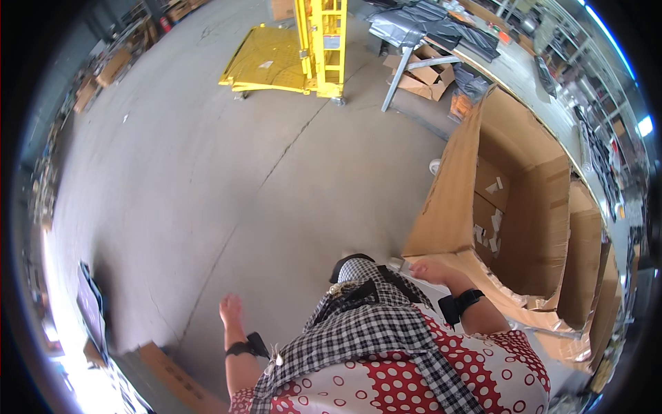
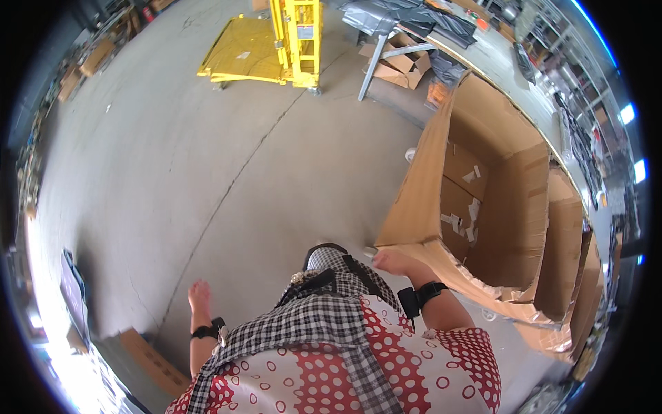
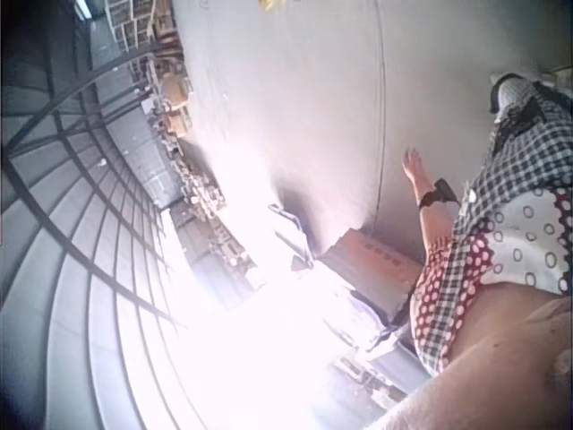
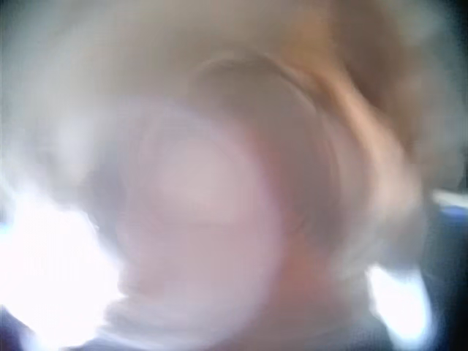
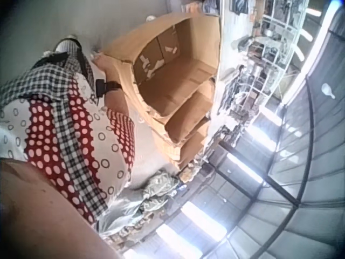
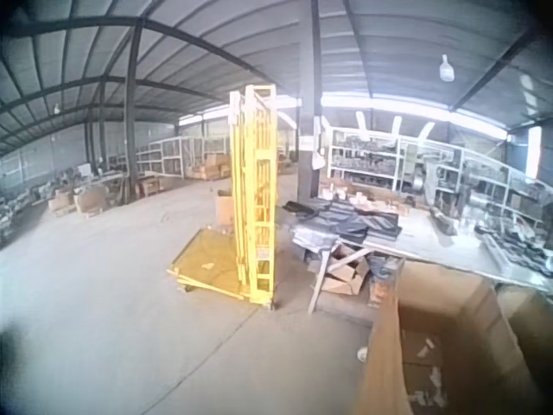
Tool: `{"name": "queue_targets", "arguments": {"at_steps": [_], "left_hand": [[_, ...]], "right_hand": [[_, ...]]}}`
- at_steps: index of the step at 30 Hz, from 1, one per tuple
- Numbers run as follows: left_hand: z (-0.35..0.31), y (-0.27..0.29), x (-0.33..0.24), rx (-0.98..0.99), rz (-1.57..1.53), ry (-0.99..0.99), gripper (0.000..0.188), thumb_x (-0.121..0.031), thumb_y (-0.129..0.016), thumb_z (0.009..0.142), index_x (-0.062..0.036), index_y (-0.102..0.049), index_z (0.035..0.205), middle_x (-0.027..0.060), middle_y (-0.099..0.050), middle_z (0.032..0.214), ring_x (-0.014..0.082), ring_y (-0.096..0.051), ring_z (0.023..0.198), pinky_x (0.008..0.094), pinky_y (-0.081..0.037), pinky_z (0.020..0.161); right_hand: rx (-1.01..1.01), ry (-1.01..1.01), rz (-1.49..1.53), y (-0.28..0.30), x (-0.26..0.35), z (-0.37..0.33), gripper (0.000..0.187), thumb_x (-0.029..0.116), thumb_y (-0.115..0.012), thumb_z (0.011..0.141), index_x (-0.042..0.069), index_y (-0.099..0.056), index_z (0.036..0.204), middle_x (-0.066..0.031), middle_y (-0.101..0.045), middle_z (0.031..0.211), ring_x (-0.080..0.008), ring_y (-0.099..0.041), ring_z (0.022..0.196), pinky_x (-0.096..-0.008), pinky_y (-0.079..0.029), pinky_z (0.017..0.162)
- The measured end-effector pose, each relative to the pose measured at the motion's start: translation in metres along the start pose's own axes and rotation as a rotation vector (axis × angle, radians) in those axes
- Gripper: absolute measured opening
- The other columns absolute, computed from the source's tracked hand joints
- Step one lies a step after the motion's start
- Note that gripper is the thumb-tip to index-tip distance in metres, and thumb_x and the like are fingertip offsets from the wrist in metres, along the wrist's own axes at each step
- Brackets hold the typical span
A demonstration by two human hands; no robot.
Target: The person is packaging long objects into black plastic sleeves, labeling them, and then organizing them in a warehouse setting.
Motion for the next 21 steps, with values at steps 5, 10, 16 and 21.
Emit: {"name": "queue_targets", "arguments": {"at_steps": [5,10,16,21], "left_hand": [[0.105,-0.096,-0.151,0.183,0.17,-0.166,0.029,-0.018,-0.055,0.089,-0.0065,-0.054,0.117,0.0041,-0.061,0.1,0.0118,-0.056,0.084,0.0278,-0.044,0.073],[0.179,-0.071,-0.063,0.471,-0.044,0.267,0.025,-0.02,-0.053,0.09,-0.0074,-0.059,0.111,0.004,-0.062,0.094,0.013,-0.057,0.082,0.0269,-0.045,0.069],[0.175,-0.011,-0.08,0.239,0.427,0.384,0.025,-0.019,-0.054,0.088,-0.0085,-0.057,0.111,0.0045,-0.062,0.093,0.0135,-0.057,0.08,0.0276,-0.045,0.067],[0.268,0.004,-0.126,0.044,0.292,0.464,0.026,-0.017,-0.056,0.087,-0.0094,-0.056,0.112,0.0049,-0.062,0.092,0.014,-0.058,0.078,0.0281,-0.046,0.066]], "right_hand": [[-0.22,-0.055,-0.018,0.057,0.039,0.111,0.037,0.033,-0.06,0.08,0.005,-0.063,0.105,-0.0135,-0.065,0.101,-0.0259,-0.062,0.095,-0.035,-0.048,0.084],[-0.088,-0.144,-0.104,0.108,0.129,0.241,0.036,0.033,-0.062,0.081,0.007,-0.063,0.106,-0.0144,-0.066,0.099,-0.0266,-0.063,0.088,-0.0375,-0.051,0.071],[-0.185,0.257,-0.098,0.182,0.279,0.408,0.036,0.031,-0.06,0.083,0.002,-0.062,0.104,-0.0133,-0.066,0.096,-0.026,-0.063,0.089,-0.0372,-0.05,0.074],[-0.095,0.116,-0.176,0.199,0.353,0.538,0.037,0.036,-0.052,0.086,0.007,-0.064,0.106,-0.015,-0.066,0.102,-0.0301,-0.062,0.093,-0.0399,-0.047,0.084]]}}
Point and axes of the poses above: each hand's wrist, its own z-axis towards the middle knuckle, its own y-axis out of the back of the hand, x = y × z, the point moved 9 cm from there along z, towards the middle knuckle
